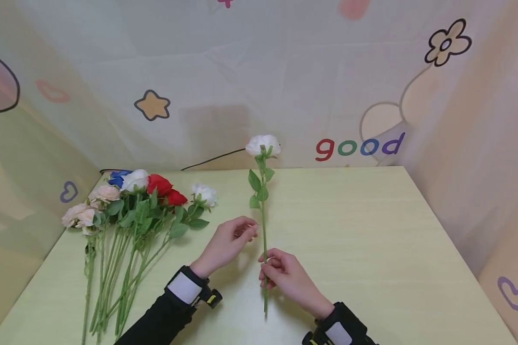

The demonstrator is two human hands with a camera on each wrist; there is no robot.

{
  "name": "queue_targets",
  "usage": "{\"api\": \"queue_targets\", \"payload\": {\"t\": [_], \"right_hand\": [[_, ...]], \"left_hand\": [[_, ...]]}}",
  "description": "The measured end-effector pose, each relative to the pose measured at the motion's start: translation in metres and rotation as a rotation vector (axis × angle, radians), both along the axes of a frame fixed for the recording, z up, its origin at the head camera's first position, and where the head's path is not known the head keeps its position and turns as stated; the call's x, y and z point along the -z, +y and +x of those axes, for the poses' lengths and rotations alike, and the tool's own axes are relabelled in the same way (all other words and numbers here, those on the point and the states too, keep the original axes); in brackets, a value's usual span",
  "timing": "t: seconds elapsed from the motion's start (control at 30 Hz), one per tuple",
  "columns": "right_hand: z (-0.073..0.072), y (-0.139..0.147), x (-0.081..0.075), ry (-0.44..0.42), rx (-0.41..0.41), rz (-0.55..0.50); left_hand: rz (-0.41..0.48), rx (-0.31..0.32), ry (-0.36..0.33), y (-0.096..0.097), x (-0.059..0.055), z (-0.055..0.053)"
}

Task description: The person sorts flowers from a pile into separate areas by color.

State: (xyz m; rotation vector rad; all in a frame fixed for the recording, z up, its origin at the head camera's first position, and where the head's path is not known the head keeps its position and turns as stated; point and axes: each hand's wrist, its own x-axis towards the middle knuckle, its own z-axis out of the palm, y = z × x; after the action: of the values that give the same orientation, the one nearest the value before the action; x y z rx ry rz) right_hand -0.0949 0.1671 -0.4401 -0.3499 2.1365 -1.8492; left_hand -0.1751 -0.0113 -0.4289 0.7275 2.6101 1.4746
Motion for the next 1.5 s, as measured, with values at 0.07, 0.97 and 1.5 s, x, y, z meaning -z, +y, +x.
{"api": "queue_targets", "payload": {"t": [0.07,0.97,1.5], "right_hand": [[0.002,0.007,0.0,-0.007,0.009,0.014],[0.021,0.138,-0.005,0.009,0.074,0.181],[0.027,0.215,-0.016,-0.044,0.136,0.386]], "left_hand": [[-0.027,-0.006,0.023,-0.002,-0.001,0.001],[-0.343,-0.117,0.441,-0.032,0.004,0.006],[-0.35,-0.135,0.453,-0.042,0.009,0.005]]}}
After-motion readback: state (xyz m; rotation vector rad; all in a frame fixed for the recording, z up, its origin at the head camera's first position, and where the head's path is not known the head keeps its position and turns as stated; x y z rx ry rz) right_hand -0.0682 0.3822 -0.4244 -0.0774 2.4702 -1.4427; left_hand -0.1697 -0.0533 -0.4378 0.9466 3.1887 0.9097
